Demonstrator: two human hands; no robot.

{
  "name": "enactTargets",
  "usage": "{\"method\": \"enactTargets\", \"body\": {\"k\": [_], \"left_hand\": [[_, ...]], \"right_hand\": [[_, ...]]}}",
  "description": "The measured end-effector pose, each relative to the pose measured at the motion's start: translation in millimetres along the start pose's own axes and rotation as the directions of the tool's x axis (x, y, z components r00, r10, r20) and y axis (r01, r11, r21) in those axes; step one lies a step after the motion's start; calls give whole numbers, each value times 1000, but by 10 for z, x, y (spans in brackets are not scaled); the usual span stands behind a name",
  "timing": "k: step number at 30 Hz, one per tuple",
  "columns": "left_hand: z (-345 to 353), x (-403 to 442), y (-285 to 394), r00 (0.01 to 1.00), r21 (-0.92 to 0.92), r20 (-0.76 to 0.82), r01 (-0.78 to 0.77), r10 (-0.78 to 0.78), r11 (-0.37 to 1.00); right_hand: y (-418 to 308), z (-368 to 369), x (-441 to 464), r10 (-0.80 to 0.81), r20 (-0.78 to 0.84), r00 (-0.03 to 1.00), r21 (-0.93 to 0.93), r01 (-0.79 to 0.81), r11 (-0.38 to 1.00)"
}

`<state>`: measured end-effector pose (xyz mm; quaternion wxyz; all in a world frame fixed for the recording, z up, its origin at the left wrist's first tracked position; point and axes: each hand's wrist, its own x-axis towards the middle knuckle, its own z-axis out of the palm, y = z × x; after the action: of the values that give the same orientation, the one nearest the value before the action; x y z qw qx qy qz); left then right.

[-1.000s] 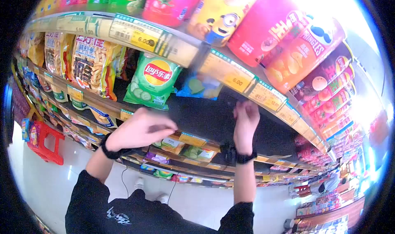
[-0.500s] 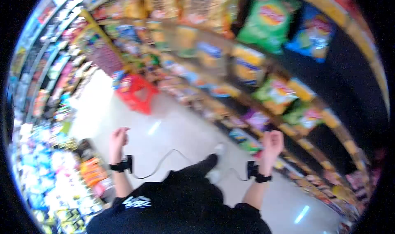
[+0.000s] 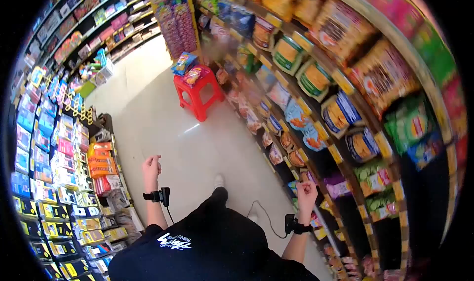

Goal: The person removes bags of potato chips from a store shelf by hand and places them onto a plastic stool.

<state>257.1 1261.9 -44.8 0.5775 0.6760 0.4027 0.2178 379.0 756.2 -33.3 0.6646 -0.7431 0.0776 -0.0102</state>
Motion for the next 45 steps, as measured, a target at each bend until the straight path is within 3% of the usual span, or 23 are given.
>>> {"method": "enactTargets", "body": {"k": [3, 4, 7, 8, 11, 15, 19, 20, 23, 25, 26, 27, 28, 32, 34, 37, 40, 45], "left_hand": [[-210, 511, -301, 995, -95, -81, 49, -57, 994], [-291, 664, -406, 993, -102, -107, 43, -54, 994], [-468, 963, -585, 980, -149, -186, 42, -70, 988], [-536, 1024, -558, 977, -175, -195, 45, -80, 983], [-789, 1169, -404, 961, -191, -247, 79, -126, 978], [-965, 1345, -325, 931, -241, -318, 105, -180, 965], [-1040, 1574, -436, 920, -153, -342, 149, -193, 977], [-1038, 1656, -490, 911, -147, -357, 166, -209, 975], [-912, 1960, -252, 886, -192, -401, 167, -233, 967], [-831, 2325, -117, 891, -204, -398, 147, -219, 968], [-775, 2507, -21, 897, -171, -392, 146, -203, 974], [-709, 2690, 94, 904, -144, -392, 120, -168, 982], [-623, 2870, 218, 910, -125, -392, 95, -137, 988], [-384, 3503, 780, 937, -5, -330, 118, -113, 993], [-293, 3975, 830, 920, 2, -380, 104, -96, 995], [-148, 4431, 761, 927, 35, -359, 129, -108, 991], [-48, 4958, 506, 952, 59, -258, 186, -165, 981], [104, 5902, -123, 950, 74, -197, 260, -241, 963]], "right_hand": [[-158, 582, 333, -25, -22, 999, 6, 25, 1000], [-293, 838, 445, 8, 36, 999, 84, -11, 996], [-379, 1487, 903, -69, 131, 989, -31, 74, 997], [-432, 1660, 1012, -97, 171, 980, -80, 112, 991], [-571, 2273, 1241, -142, 239, 961, 1, 145, 989], [-749, 2931, 1380, -109, 319, 941, 2, 115, 993], [-471, 3396, 1750, -145, 414, 899, -42, 178, 983], [-480, 3546, 1833, -76, 412, 908, -69, 115, 991], [-400, 3971, 2170, -65, 465, 883, 55, 44, 997], [-306, 4314, 2505, -100, 469, 877, 59, 81, 995], [-634, 4473, 2502, -31, 519, 854, 69, -6, 998], [-355, 4670, 2793, -158, 522, 838, 96, 126, 987], [-407, 4885, 2927, -181, 506, 843, 106, 148, 983], [-484, 5565, 3617, -149, 567, 810, 64, 138, 988], [-518, 5884, 3954, -136, 579, 804, 90, 102, 991], [-424, 6339, 4355, -239, 558, 795, 136, 196, 971], [-533, 6596, 4574, 29, 600, 800, 98, -109, 989], [-317, 7328, 5042, 194, 554, 810, 92, -291, 952]]}}
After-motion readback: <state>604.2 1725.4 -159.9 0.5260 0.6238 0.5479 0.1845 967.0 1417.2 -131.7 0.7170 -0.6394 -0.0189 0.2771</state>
